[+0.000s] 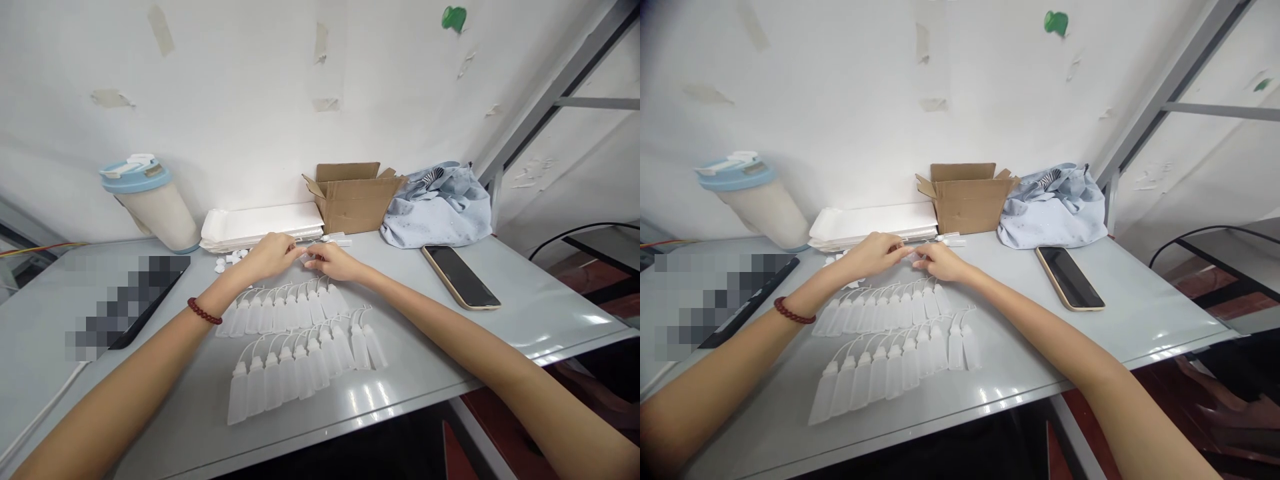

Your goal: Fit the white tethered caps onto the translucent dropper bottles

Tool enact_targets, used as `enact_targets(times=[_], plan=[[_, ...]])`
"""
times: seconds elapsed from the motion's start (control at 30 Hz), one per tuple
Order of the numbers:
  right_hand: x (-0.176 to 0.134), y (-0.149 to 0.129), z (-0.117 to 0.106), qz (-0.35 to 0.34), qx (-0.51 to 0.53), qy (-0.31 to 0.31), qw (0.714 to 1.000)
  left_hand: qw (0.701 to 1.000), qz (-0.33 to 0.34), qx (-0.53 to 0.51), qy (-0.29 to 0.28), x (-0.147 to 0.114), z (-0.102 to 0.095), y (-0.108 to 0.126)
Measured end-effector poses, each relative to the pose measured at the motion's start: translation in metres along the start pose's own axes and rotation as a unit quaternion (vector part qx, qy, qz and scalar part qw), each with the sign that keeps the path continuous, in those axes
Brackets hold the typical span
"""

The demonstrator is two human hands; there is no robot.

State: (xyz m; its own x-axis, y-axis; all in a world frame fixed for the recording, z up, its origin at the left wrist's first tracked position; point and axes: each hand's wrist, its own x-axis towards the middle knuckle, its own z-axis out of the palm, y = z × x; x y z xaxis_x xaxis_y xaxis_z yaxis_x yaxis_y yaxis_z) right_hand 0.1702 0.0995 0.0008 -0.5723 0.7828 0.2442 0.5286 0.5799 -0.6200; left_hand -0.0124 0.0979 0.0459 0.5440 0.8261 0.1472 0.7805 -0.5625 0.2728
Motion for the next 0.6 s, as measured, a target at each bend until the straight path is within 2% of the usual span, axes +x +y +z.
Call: enact_targets(times=[0.33, 0.5, 0.6], plan=[[-0.0001, -0.0008, 0.0010, 0.023, -0.015, -0.003, 1.000, 0.998, 0.063, -0.030, 0.001, -0.0011, -0.0001, -0.0047], [0.0001, -0.0003, 0.0001, 0.027, -0.006, -0.004, 1.000, 0.998, 0.020, -0.056, -0.025, -0.0019, -0.0045, -0.0054], [0.0000, -0.0001, -0.0001, 0.022, -0.003, -0.001, 1.000, 0.999, -0.004, -0.039, -0.018, -0.0013, -0.0030, -0.0070]])
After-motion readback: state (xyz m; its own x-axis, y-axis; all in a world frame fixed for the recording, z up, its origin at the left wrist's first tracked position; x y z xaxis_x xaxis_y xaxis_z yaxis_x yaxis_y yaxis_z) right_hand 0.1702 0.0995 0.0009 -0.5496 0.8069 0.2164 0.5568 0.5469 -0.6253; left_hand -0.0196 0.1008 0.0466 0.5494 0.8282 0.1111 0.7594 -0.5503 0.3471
